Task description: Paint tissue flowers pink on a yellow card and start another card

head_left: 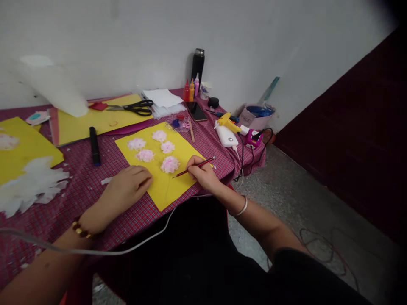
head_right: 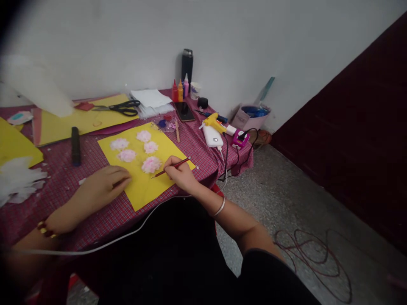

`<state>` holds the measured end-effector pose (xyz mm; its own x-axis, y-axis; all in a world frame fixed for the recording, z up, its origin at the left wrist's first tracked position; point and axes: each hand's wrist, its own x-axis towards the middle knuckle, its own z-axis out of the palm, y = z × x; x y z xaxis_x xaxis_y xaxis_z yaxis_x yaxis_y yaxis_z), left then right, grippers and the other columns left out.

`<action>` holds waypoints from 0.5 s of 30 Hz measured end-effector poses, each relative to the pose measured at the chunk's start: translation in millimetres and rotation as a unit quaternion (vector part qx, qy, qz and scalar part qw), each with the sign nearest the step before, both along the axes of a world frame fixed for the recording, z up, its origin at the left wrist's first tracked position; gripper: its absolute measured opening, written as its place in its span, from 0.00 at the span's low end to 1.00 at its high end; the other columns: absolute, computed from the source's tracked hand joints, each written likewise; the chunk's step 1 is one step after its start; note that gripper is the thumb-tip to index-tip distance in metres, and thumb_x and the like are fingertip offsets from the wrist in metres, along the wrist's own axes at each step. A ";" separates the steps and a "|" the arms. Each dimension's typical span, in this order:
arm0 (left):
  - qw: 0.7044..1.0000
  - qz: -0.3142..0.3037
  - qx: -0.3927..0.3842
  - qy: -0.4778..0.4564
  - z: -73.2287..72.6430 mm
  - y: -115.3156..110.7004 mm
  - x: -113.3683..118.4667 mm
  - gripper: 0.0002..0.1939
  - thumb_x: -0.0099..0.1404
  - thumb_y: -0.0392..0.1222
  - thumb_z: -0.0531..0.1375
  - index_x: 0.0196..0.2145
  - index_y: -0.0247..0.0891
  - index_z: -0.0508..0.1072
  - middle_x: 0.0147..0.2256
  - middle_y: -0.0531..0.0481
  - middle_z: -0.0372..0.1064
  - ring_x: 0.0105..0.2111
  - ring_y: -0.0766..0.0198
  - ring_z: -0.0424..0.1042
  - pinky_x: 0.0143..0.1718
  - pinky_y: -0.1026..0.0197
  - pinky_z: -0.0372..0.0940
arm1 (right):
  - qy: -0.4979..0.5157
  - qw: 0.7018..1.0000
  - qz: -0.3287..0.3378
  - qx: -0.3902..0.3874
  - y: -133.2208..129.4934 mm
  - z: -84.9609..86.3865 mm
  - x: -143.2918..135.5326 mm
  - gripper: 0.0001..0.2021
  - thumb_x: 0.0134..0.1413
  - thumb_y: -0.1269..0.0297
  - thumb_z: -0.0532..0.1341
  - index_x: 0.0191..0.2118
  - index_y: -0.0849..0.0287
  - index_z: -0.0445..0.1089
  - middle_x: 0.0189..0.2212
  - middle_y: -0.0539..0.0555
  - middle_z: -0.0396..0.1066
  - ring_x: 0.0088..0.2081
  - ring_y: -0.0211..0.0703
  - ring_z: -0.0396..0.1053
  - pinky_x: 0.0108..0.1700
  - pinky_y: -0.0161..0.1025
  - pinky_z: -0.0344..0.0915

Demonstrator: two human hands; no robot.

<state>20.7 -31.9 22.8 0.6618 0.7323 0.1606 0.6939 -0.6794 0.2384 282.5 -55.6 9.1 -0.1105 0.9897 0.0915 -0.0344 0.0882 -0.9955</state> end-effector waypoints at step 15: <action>0.999 -0.038 0.000 0.039 2.2 -2.0 1.2 0.14 0.70 0.44 0.50 0.40 0.37 0.73 0.41 0.42 0.71 0.42 0.53 0.70 0.48 0.50 0.65 | -0.005 0.998 -0.011 0.057 3.0 -4.9 -7.4 0.02 0.47 0.69 0.55 0.27 0.58 0.63 0.18 0.43 0.60 0.20 0.33 0.56 0.25 0.32 0.54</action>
<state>21.9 -33.9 25.0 0.7264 0.6790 0.1066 0.6562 -0.7312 0.1864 275.1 -52.6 4.2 -0.0905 0.9749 0.2032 -0.0215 0.2021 -0.9791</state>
